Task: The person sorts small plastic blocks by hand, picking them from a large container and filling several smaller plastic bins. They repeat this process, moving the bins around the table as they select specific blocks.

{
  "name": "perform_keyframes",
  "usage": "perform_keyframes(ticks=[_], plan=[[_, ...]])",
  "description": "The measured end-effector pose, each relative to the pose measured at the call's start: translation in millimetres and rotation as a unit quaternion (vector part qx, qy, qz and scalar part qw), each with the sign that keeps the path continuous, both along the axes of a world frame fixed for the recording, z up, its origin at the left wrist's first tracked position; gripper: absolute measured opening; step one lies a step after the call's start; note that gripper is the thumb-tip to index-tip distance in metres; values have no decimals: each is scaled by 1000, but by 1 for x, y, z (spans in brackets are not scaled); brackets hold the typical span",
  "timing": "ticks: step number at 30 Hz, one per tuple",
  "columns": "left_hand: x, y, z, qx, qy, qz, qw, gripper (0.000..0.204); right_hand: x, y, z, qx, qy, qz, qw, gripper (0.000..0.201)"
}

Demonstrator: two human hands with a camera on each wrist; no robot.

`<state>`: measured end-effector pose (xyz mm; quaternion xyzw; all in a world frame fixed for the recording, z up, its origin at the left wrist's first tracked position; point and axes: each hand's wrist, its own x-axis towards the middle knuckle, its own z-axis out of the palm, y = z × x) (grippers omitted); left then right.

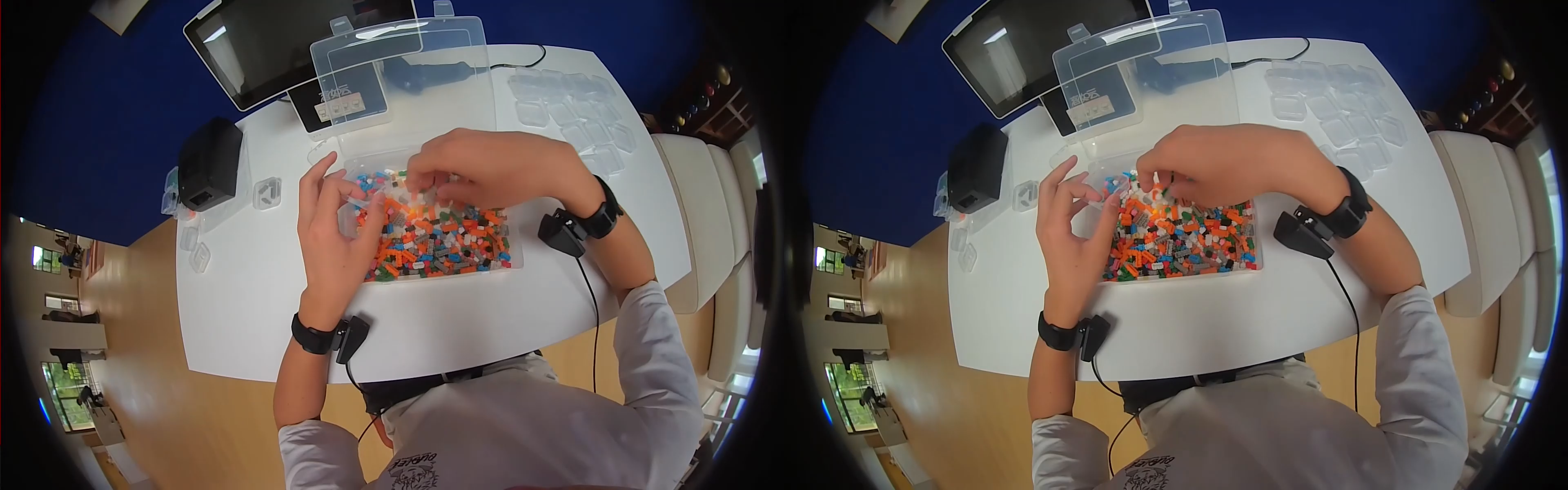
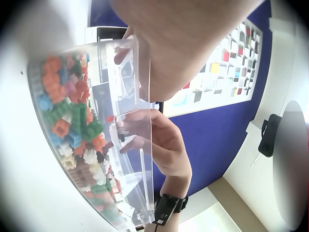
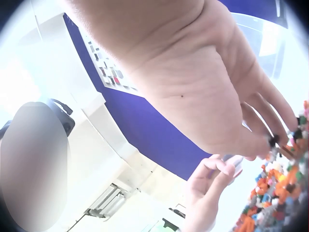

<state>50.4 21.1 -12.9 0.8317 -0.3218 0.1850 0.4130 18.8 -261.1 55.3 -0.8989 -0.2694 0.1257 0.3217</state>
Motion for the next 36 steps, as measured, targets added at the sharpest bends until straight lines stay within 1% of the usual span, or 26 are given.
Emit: perform_keyframes(ticks=[2, 3, 5, 6, 7, 9, 11, 12, 15, 17, 18, 19, 20, 21, 23, 24, 26, 27, 28, 29, 30, 31, 32, 33, 35, 36], plan=[[1, 2, 1, 7, -1, -5, 1000, 21, -4, -5, 2, -29, 10, -36, 999, 23], [1, 2, 1, 13, -5, -13, 1000, 22, -7, -6, 6, -28, 12, -36, 999, 23], [0, 2, 2, 15, -7, -19, 1000, 23, -17, -3, 17, -192, 7, -68, 979, 18], [0, 2, 3, 17, -8, -23, 1000, 24, -21, 0, 22, -188, 5, -68, 980, 18], [0, 2, 3, 21, -9, -22, 999, 24, -26, 5, 26, -206, 28, -81, 975, 16], [1, 2, 3, 33, -28, -32, 999, 25, -26, 10, 23, -222, 52, -93, 969, 14], [2, 2, 3, 30, -19, -31, 999, 25, -18, 14, 6, -167, 21, -11, 986, 12], [2, 2, 3, 24, -11, -30, 999, 25, -17, 16, -3, -167, 21, -14, 986, 12], [0, 1, 6, 23, 0, -31, 999, 27, -15, 22, -18, -194, -17, 10, 981, 11], [2, 2, 5, 24, -1, -45, 999, 28, -14, 27, -17, -233, 51, 14, 971, 13], [3, 2, 4, 23, 0, -57, 998, 30, -14, 27, -16, -232, 49, 14, 971, 13], [4, 2, 3, 24, -1, -57, 998, 30, -13, 25, -13, -256, 23, 24, 966, 12], [5, 2, 3, 19, 2, -87, 996, 32, -12, 23, -11, -279, -1, 34, 960, 12], [5, 2, 2, 14, 7, -117, 993, 35, -14, 18, -10, -280, -2, 35, 959, 12], [7, 3, 3, 17, 6, -126, 992, 37, -16, 12, -5, -116, -73, -24, 990, 10], [7, 3, 4, 22, 5, -137, 990, 39, -16, 14, -3, -116, -73, -22, 990, 10], [5, 3, 7, 12, 28, -144, 989, 41, -17, 23, 5, -79, -182, -13, 980, 11], [4, 3, 8, 3, 50, -155, 987, 43, -17, 24, 0, -78, -183, -14, 980, 11], [4, 2, 9, 4, 50, -157, 986, 43, -15, 25, -8, -79, -217, -24, 973, 14], [2, 2, 8, -3, 83, -155, 984, 46, -15, 25, -12, -81, -251, -34, 964, 17], [2, 2, 8, -10, 116, -153, 981, 49, -18, 21, -12, -81, -251, -36, 964, 17], [3, 2, 7, -10, 116, -154, 981, 49, -21, 16, -6, -165, -187, -37, 968, 18], [4, 2, 7, -5, 110, -154, 982, 51, -23, 13, 0, -247, -121, -36, 961, 20], [4, 3, 6, 0, 104, -152, 983, 53, -25, 13, 7, -247, -122, -35, 961, 20], [4, 3, 6, 3, 100, -149, 984, 53, -31, 16, 16, -309, 41, -42, 949, 23], [4, 2, 6, 6, 95, -149, 984, 53, -31, 18, 15, -308, 42, -44, 949, 23]])
